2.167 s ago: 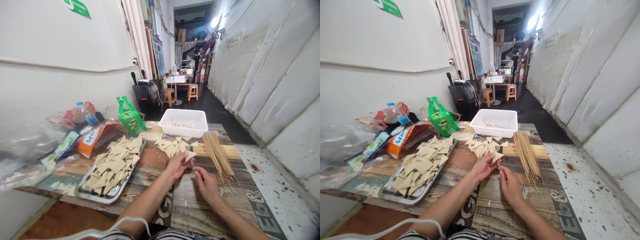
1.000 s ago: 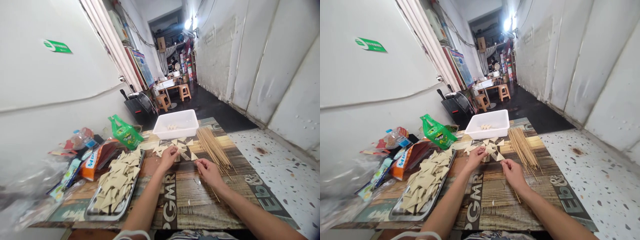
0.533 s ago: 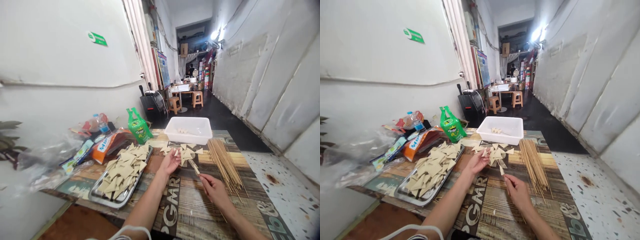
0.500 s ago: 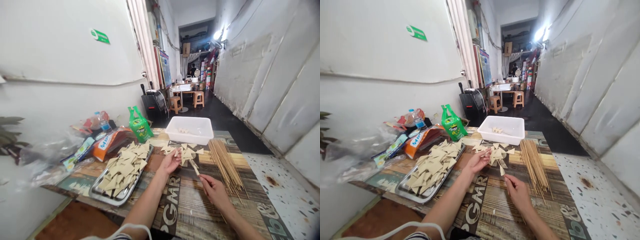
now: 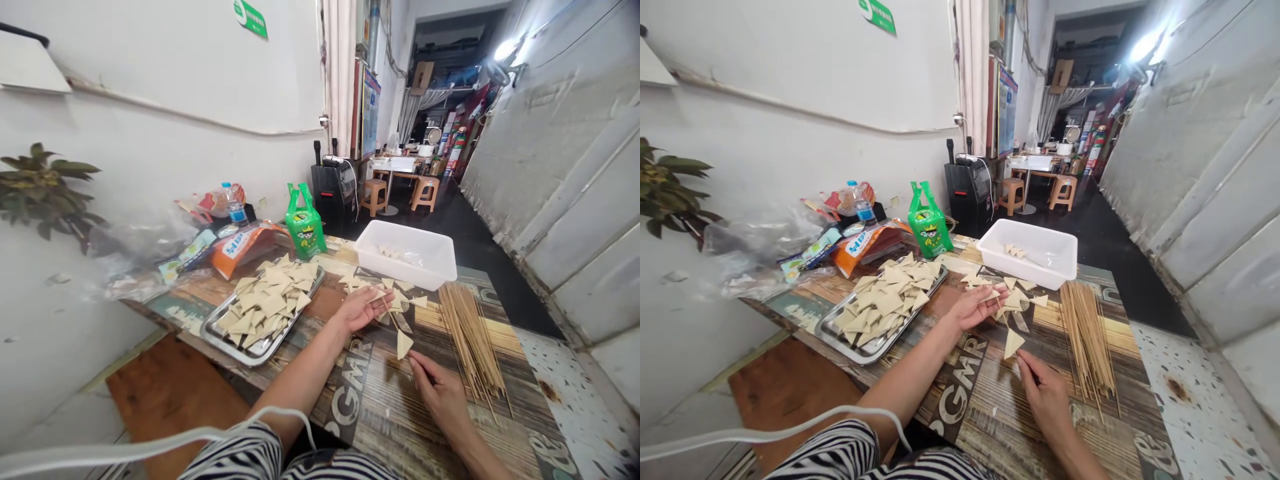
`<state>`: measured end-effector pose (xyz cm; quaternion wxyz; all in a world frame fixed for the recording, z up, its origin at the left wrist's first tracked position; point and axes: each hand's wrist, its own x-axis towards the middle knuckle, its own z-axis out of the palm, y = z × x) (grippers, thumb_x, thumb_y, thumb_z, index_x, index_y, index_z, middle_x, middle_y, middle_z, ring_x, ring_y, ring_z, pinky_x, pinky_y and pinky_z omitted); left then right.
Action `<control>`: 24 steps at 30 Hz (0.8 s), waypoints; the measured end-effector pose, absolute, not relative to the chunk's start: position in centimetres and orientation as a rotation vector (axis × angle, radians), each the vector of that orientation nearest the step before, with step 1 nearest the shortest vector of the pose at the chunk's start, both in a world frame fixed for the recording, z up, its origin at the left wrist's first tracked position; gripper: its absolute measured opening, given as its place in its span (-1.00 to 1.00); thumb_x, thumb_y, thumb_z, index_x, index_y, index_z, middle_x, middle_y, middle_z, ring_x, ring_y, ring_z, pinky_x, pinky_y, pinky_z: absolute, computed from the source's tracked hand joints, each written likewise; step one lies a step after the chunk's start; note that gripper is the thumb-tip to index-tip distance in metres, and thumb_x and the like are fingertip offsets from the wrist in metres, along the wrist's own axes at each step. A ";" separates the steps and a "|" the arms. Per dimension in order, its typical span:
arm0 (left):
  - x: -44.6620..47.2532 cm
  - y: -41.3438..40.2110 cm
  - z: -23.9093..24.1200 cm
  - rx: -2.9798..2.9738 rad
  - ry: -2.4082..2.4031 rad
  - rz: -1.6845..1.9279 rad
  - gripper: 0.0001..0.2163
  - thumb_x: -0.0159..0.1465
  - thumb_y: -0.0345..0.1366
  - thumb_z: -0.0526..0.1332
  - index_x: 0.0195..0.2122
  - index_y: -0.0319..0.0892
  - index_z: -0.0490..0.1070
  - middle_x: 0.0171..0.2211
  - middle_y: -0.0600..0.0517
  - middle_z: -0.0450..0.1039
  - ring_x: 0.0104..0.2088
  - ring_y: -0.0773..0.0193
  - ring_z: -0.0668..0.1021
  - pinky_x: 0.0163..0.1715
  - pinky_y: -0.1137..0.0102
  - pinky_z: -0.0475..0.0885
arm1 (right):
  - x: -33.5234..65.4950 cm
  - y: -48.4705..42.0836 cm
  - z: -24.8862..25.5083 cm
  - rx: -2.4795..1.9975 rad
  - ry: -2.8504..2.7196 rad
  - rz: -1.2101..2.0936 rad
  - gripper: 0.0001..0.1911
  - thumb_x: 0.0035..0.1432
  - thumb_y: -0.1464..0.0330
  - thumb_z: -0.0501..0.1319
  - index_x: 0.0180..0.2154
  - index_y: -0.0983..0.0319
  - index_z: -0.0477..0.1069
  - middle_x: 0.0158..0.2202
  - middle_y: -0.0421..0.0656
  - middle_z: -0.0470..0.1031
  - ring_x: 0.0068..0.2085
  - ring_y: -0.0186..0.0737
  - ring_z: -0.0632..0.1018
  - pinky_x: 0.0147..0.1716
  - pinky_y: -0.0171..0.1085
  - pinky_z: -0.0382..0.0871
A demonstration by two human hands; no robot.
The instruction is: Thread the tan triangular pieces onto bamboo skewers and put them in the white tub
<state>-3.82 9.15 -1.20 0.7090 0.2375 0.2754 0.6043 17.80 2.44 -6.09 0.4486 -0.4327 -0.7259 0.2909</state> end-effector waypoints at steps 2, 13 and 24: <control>-3.9 9.1 -1.2 0.491 0.636 1.373 -0.90 0.24 -0.42 0.21 -0.23 -0.30 0.42 -0.17 -0.16 0.50 -0.17 0.20 0.58 -0.13 0.33 0.47 | 17.9 2.4 -6.2 -1.081 -1.788 0.716 -0.63 0.13 0.09 0.13 -0.20 0.16 0.57 -0.51 -0.13 0.56 -0.44 -0.15 0.57 -0.48 -0.27 0.47; -3.8 9.1 -0.6 0.334 0.742 1.444 -0.86 0.28 -0.52 0.10 -0.16 -0.29 0.36 -0.25 -0.17 0.51 -0.23 0.24 0.59 -0.19 0.36 0.50 | 17.6 2.3 -5.4 -1.091 -1.820 0.669 -0.65 0.12 0.19 0.12 -0.20 0.24 0.54 -0.37 -0.08 0.61 -0.41 -0.16 0.59 -0.41 -0.27 0.49; -3.9 8.8 -0.5 0.271 0.753 1.389 -0.91 0.31 -0.51 0.02 -0.28 -0.31 0.29 -0.14 -0.24 0.48 -0.13 0.08 0.57 -0.11 0.12 0.48 | 17.4 1.8 -5.1 -1.000 -1.890 0.634 -0.68 0.15 0.26 0.11 -0.19 0.25 0.55 -0.27 -0.07 0.61 -0.31 -0.14 0.62 -0.23 -0.20 0.52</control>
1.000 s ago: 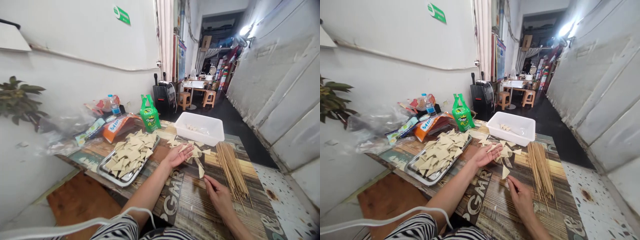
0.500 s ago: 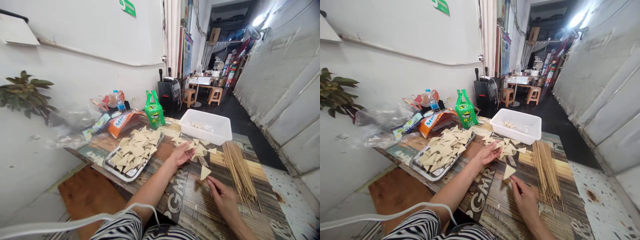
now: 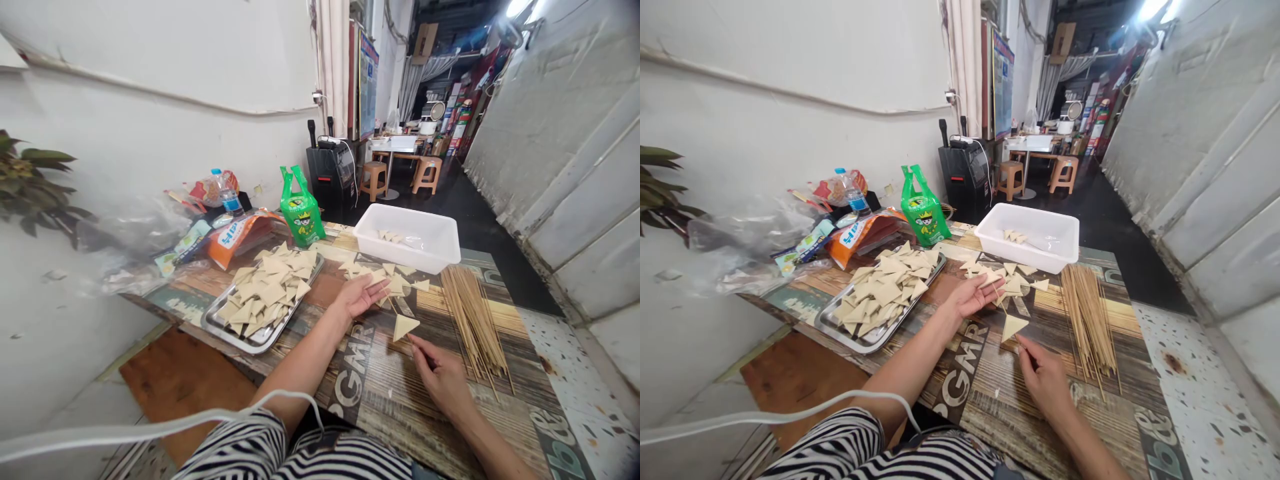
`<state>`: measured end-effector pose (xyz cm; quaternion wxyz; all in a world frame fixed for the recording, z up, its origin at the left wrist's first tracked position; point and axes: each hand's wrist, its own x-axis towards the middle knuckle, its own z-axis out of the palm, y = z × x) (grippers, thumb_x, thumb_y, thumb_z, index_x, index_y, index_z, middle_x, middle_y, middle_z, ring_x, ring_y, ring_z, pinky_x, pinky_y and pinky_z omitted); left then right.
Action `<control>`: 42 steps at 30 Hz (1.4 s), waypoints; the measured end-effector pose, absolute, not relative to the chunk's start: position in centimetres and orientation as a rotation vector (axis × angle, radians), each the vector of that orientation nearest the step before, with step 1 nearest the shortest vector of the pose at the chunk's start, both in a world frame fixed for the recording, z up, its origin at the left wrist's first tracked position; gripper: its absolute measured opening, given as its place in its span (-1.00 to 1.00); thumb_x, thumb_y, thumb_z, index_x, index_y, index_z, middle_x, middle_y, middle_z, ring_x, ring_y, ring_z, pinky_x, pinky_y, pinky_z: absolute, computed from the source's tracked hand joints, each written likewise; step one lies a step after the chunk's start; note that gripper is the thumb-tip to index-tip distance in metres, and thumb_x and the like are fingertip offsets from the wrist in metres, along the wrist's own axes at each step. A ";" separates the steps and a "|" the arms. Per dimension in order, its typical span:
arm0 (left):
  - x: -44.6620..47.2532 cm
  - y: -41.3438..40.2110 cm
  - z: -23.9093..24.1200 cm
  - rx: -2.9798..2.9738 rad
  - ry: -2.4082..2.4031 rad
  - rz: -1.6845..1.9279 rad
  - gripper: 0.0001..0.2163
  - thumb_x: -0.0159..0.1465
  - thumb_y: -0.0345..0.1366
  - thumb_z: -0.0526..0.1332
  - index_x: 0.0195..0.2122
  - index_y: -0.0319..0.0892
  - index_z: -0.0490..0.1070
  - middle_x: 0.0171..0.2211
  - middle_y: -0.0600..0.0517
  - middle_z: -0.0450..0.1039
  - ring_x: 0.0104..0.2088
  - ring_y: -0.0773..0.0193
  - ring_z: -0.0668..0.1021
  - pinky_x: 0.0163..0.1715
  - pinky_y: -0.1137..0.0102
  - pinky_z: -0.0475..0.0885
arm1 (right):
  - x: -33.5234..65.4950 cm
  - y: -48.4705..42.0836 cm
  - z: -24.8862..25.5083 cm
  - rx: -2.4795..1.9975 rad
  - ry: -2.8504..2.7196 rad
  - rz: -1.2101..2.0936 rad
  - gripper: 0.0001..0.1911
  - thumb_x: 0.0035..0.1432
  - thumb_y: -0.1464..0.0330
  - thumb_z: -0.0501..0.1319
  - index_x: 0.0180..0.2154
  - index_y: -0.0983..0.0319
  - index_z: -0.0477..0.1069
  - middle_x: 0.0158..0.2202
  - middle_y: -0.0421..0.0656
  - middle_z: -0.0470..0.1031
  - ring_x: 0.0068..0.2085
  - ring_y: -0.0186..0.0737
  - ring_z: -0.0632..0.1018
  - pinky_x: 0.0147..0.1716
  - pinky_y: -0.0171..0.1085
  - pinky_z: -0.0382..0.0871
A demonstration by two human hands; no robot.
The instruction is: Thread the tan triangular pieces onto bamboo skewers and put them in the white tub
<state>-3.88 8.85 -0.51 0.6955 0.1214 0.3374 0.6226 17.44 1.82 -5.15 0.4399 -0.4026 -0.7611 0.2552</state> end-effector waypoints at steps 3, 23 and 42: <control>-3.9 8.7 -0.3 0.263 0.750 1.369 -0.89 0.32 -0.49 0.01 -0.28 -0.32 0.30 -0.14 -0.23 0.47 -0.13 0.10 0.57 -0.10 0.11 0.48 | 17.4 1.8 -5.3 -0.988 -1.913 0.666 -0.69 0.16 0.27 0.12 -0.17 0.25 0.55 -0.23 -0.06 0.60 -0.25 -0.13 0.62 -0.18 -0.19 0.51; -3.3 8.3 -0.1 0.294 0.789 1.370 -0.89 0.30 -0.53 0.02 -0.33 -0.33 0.31 -0.20 -0.22 0.50 -0.09 0.04 0.56 -0.04 0.10 0.45 | 17.4 2.0 -6.2 -0.999 -1.916 0.630 -0.68 0.17 0.28 0.10 -0.13 0.24 0.53 -0.21 -0.08 0.59 -0.25 -0.16 0.62 -0.23 -0.23 0.52; -3.2 8.5 -0.3 0.276 0.769 1.383 -0.90 0.30 -0.52 0.03 -0.34 -0.33 0.29 -0.17 -0.31 0.49 -0.11 0.02 0.56 -0.10 0.18 0.49 | 17.3 1.9 -5.9 -0.990 -1.910 0.642 -0.69 0.16 0.29 0.11 -0.15 0.24 0.54 -0.21 -0.07 0.59 -0.25 -0.16 0.62 -0.21 -0.22 0.52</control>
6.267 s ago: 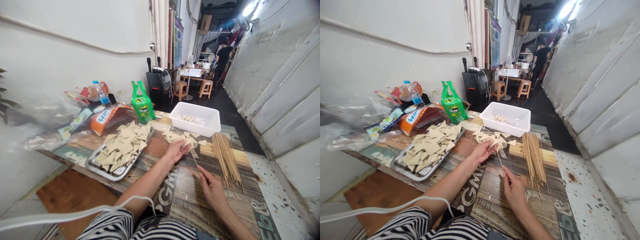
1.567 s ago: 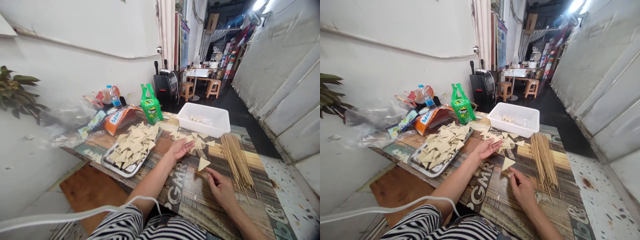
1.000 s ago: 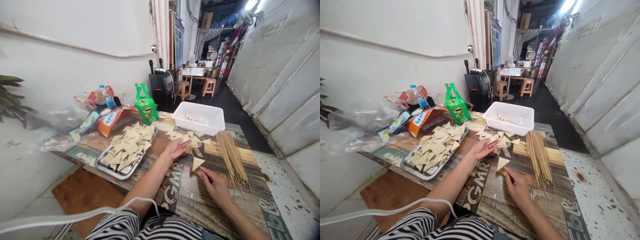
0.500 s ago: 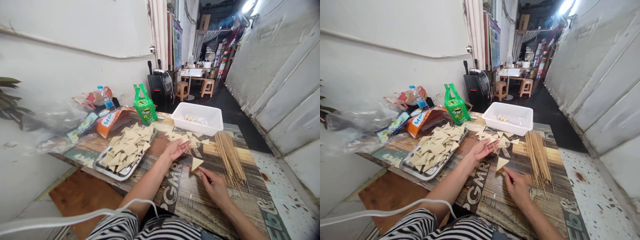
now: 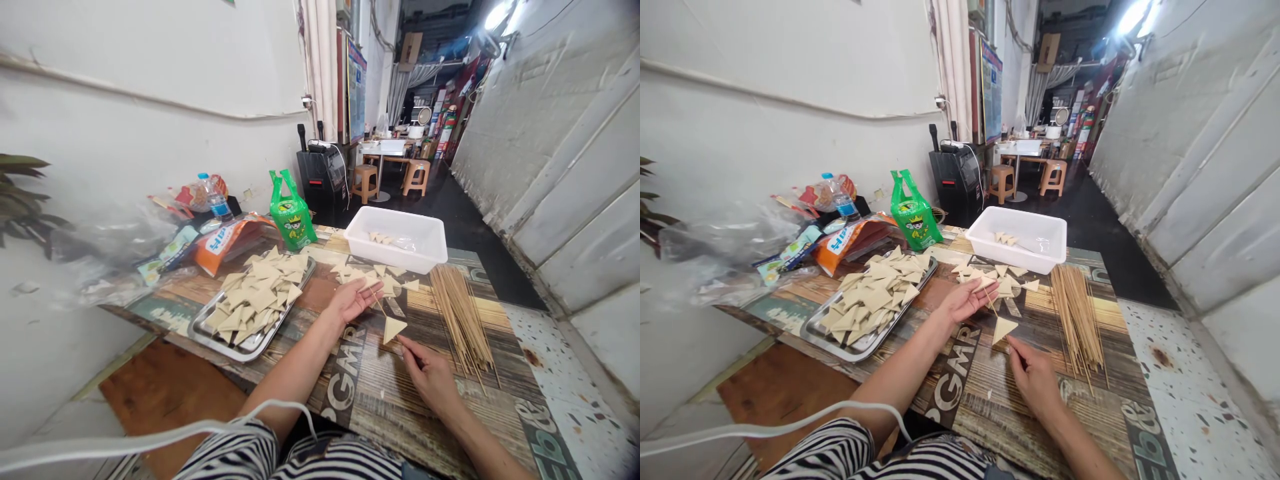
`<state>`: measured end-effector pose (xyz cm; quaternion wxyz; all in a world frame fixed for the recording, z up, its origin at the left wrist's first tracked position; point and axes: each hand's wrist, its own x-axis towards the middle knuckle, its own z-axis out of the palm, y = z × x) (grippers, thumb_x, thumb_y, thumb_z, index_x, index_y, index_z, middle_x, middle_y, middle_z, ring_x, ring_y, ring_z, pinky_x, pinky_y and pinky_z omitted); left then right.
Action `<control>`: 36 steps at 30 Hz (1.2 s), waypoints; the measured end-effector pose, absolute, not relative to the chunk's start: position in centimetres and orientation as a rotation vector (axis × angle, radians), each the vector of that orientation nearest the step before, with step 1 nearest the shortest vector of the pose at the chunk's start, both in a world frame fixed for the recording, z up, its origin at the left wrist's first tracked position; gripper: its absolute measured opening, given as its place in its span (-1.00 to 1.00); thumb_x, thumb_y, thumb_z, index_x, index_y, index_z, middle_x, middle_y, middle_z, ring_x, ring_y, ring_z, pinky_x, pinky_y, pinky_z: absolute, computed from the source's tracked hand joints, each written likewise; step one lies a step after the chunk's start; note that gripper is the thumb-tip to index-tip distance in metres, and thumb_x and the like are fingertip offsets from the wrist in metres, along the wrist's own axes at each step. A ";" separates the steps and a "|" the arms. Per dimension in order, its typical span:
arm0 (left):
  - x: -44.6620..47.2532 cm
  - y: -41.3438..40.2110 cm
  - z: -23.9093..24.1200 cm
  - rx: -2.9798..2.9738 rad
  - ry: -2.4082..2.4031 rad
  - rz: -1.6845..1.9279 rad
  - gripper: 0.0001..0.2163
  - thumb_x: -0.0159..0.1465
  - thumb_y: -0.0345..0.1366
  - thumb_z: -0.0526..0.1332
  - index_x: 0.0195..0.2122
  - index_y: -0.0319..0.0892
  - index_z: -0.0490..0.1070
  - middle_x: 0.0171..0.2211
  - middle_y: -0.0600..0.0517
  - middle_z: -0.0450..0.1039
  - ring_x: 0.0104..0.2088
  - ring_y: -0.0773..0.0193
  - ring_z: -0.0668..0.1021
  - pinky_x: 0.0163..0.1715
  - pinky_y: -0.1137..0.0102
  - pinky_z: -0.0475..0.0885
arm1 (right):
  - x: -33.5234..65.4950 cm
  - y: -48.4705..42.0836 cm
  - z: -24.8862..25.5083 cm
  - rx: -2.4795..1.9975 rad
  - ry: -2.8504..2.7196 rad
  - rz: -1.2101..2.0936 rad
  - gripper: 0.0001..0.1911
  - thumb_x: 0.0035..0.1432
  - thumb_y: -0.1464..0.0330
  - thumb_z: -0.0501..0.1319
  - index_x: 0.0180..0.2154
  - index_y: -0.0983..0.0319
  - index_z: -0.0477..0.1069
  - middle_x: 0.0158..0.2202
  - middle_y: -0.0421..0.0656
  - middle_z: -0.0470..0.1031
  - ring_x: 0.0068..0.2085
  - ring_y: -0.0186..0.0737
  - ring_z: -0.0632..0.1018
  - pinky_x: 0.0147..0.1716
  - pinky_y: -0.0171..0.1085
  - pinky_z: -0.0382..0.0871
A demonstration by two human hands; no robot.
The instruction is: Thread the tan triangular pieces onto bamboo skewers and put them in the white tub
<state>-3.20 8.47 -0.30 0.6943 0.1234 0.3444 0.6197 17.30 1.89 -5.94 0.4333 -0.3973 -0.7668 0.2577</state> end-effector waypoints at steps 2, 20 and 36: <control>-3.2 8.5 -0.3 0.281 0.770 1.384 -0.91 0.30 -0.52 0.04 -0.34 -0.33 0.29 -0.18 -0.30 0.49 -0.11 0.02 0.57 -0.10 0.18 0.49 | 17.3 1.9 -6.0 -0.991 -1.911 0.643 -0.68 0.16 0.30 0.10 -0.14 0.25 0.54 -0.21 -0.07 0.59 -0.26 -0.17 0.62 -0.21 -0.23 0.52; -3.0 8.3 -1.1 0.341 0.738 1.398 -0.96 0.29 -0.51 0.07 -0.29 -0.31 0.28 -0.14 -0.29 0.48 -0.10 0.04 0.56 -0.09 0.15 0.48 | 17.0 1.8 -6.5 -1.065 -1.910 0.651 -0.66 0.19 0.27 0.07 -0.14 0.26 0.52 -0.23 -0.06 0.60 -0.26 -0.14 0.62 -0.25 -0.21 0.51; -2.1 7.7 -0.4 0.327 0.816 1.448 -0.90 0.30 -0.45 0.10 -0.18 -0.31 0.34 -0.23 -0.19 0.51 -0.20 0.15 0.60 -0.12 0.19 0.50 | 16.1 1.1 -6.2 -0.967 -1.952 0.405 -0.68 0.20 0.35 0.03 -0.15 0.26 0.51 -0.26 -0.06 0.61 -0.30 -0.18 0.62 -0.27 -0.26 0.52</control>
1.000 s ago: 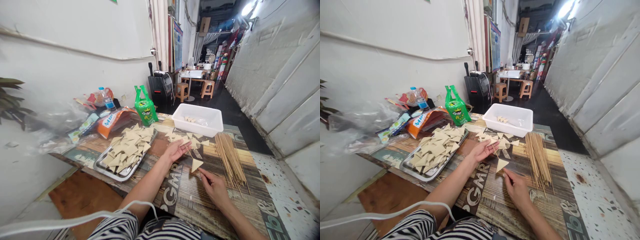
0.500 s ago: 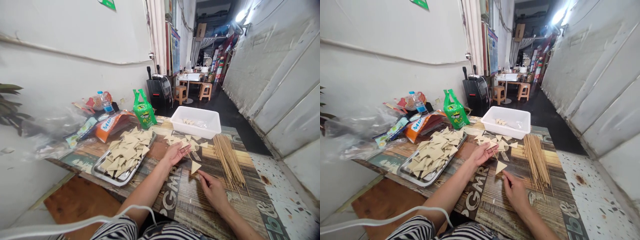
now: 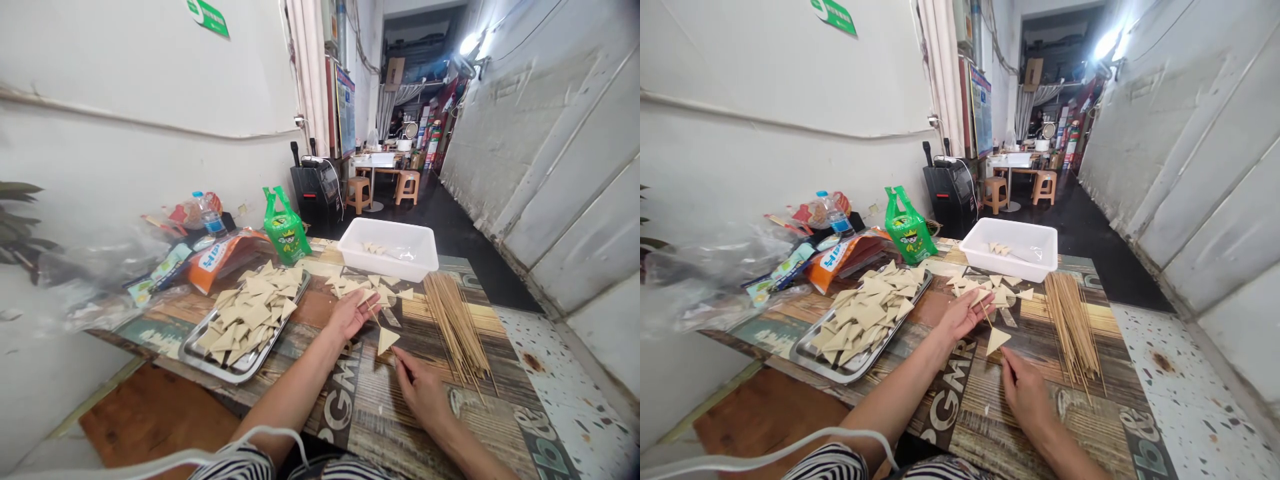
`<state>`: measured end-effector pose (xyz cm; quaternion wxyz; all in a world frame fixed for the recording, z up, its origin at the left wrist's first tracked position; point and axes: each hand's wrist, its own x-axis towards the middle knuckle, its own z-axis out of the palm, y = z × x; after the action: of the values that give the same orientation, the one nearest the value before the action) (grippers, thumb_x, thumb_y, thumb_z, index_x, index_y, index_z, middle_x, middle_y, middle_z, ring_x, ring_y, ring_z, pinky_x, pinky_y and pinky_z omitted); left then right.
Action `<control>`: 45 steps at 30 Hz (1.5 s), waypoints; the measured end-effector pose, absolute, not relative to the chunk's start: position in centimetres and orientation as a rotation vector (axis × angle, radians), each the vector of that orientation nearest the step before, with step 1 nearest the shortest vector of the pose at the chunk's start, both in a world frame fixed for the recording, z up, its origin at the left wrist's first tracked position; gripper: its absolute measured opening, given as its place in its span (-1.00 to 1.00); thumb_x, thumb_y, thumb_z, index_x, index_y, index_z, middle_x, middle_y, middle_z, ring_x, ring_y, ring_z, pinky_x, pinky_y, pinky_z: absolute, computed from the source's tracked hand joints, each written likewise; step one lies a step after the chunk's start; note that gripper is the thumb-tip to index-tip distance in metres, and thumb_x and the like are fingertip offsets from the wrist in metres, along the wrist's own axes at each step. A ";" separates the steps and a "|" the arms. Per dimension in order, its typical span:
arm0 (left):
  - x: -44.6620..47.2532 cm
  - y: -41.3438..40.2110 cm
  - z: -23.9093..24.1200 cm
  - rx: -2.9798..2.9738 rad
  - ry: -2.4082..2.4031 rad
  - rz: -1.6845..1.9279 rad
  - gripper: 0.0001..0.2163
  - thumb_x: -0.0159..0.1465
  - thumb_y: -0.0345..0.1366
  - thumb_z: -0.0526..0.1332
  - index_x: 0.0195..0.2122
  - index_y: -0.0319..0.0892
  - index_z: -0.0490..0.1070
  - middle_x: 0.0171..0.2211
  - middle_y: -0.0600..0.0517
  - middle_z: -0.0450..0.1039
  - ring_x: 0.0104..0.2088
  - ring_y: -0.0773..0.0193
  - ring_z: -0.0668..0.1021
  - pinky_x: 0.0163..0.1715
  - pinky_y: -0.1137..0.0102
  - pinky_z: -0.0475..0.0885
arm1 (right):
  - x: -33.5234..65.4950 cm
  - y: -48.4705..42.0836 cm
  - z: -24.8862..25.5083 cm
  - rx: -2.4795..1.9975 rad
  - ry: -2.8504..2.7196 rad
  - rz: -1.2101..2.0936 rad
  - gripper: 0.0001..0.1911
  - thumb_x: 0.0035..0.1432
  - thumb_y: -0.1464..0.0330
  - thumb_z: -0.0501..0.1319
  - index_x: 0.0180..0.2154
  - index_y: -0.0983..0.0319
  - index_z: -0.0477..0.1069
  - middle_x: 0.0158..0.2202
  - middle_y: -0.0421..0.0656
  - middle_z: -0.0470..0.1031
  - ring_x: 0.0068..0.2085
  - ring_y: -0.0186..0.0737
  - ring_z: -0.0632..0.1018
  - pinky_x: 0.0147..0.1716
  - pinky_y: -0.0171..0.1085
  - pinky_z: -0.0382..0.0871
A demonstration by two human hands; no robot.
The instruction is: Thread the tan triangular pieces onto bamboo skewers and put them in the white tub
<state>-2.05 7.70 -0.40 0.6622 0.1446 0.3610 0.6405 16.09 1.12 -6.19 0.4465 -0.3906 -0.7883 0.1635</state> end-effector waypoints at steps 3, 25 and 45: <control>-1.9 7.7 -0.5 0.292 0.811 1.465 -0.92 0.29 -0.47 0.10 -0.21 -0.31 0.35 -0.25 -0.17 0.51 -0.22 0.15 0.60 -0.12 0.17 0.49 | 15.9 1.0 -6.2 -0.973 -1.951 0.374 -0.68 0.20 0.37 0.03 -0.15 0.26 0.51 -0.28 -0.06 0.61 -0.34 -0.18 0.62 -0.29 -0.26 0.53; -0.4 7.0 -1.3 0.266 0.750 1.422 -0.88 0.29 -0.46 0.10 -0.19 -0.33 0.39 -0.24 -0.17 0.52 -0.19 0.14 0.59 -0.07 0.13 0.47 | 15.7 0.8 -7.3 -1.004 -1.977 0.201 -0.67 0.24 0.41 0.00 -0.09 0.34 0.47 -0.24 0.02 0.60 -0.32 -0.16 0.62 -0.31 -0.25 0.52; 2.1 5.4 -2.2 0.407 0.811 1.318 -0.86 0.24 -0.39 0.17 -0.22 -0.32 0.47 -0.28 -0.16 0.54 -0.25 0.16 0.60 -0.26 0.34 0.53 | 15.7 1.6 -7.0 -1.005 -1.931 0.139 -0.66 0.23 0.40 -0.01 -0.12 0.36 0.48 -0.27 0.04 0.60 -0.36 -0.12 0.62 -0.37 -0.25 0.52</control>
<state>2.09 5.40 -2.17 0.6966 0.1823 0.3636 0.5911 15.73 1.60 -6.95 0.4617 -0.4088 -0.7852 0.0564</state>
